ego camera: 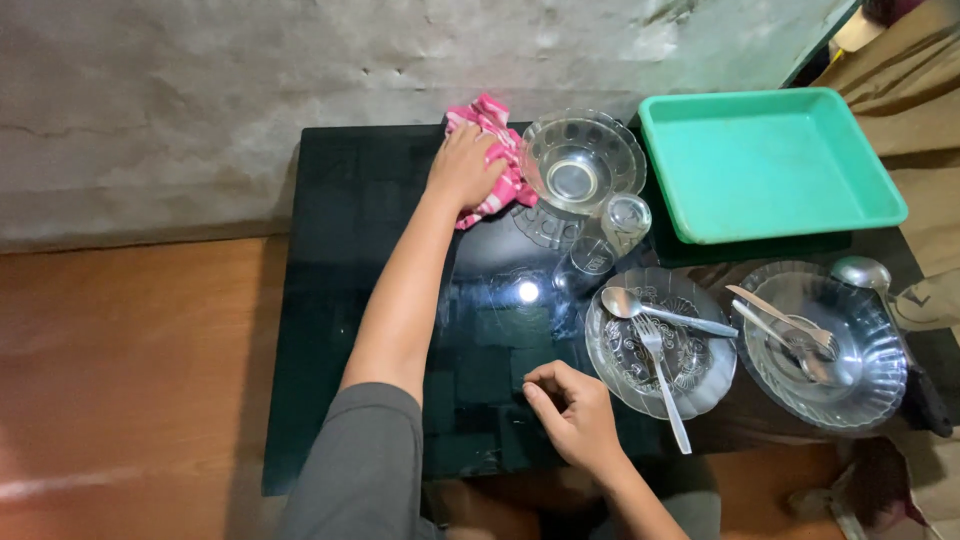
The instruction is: Wiping a table surface with a cloth and organizing dishes and a tray.
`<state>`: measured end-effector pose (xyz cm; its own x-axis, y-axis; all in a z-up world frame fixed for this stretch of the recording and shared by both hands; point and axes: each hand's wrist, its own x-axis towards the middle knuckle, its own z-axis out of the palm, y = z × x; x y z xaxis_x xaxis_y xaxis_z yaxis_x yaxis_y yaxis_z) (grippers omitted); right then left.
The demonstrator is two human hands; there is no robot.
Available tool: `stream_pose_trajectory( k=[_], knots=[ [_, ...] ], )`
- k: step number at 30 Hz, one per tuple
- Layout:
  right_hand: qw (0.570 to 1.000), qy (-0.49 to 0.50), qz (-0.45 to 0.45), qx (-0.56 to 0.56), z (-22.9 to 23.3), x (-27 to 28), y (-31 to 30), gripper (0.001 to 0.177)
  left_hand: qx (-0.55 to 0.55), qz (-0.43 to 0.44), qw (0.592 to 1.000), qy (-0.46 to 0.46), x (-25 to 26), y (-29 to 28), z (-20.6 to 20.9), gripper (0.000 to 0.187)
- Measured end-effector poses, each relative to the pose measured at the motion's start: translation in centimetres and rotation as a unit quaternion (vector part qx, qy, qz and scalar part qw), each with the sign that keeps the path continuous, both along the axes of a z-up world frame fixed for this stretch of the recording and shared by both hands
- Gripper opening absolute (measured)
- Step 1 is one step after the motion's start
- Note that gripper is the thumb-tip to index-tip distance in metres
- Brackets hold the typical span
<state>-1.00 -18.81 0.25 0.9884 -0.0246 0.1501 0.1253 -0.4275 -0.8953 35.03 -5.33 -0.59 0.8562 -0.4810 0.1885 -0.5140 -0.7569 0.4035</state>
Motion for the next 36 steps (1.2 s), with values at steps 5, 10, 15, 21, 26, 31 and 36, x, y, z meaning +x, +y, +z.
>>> stream_pose_trajectory(
  k=[5,10,15,21,26,31,36],
  knots=[
    [1.000,0.007,-0.013,-0.002,-0.2,0.0,-0.1,0.012,-0.030,-0.020,0.998,-0.043,3.1,1.8,-1.3,0.042],
    [1.000,0.000,-0.008,-0.003,-0.1,0.2,-0.1,0.013,-0.007,0.005,0.999,-0.036,1.2,7.5,0.5,0.045],
    [1.000,-0.022,0.003,-0.015,0.5,0.1,-0.1,0.014,0.014,0.163,0.985,0.058,-4.6,15.1,4.3,0.052],
    [0.998,-0.049,-0.035,-0.004,-0.5,-0.1,0.1,0.007,0.003,0.207,0.978,0.021,-10.6,22.8,-0.4,0.056],
    [0.998,-0.060,-0.036,0.007,-1.4,-0.2,0.0,0.007,-0.004,0.161,0.985,-0.063,-21.4,22.9,-0.8,0.055],
    [0.996,-0.082,-0.042,0.016,-2.9,-0.2,-0.4,0.007,0.039,0.186,0.981,-0.034,-32.5,21.1,0.3,0.059],
    [0.993,-0.106,-0.035,0.028,-4.2,0.3,-0.8,0.007,0.022,0.091,0.983,-0.161,-39.0,18.2,-2.3,0.058]
  ],
)
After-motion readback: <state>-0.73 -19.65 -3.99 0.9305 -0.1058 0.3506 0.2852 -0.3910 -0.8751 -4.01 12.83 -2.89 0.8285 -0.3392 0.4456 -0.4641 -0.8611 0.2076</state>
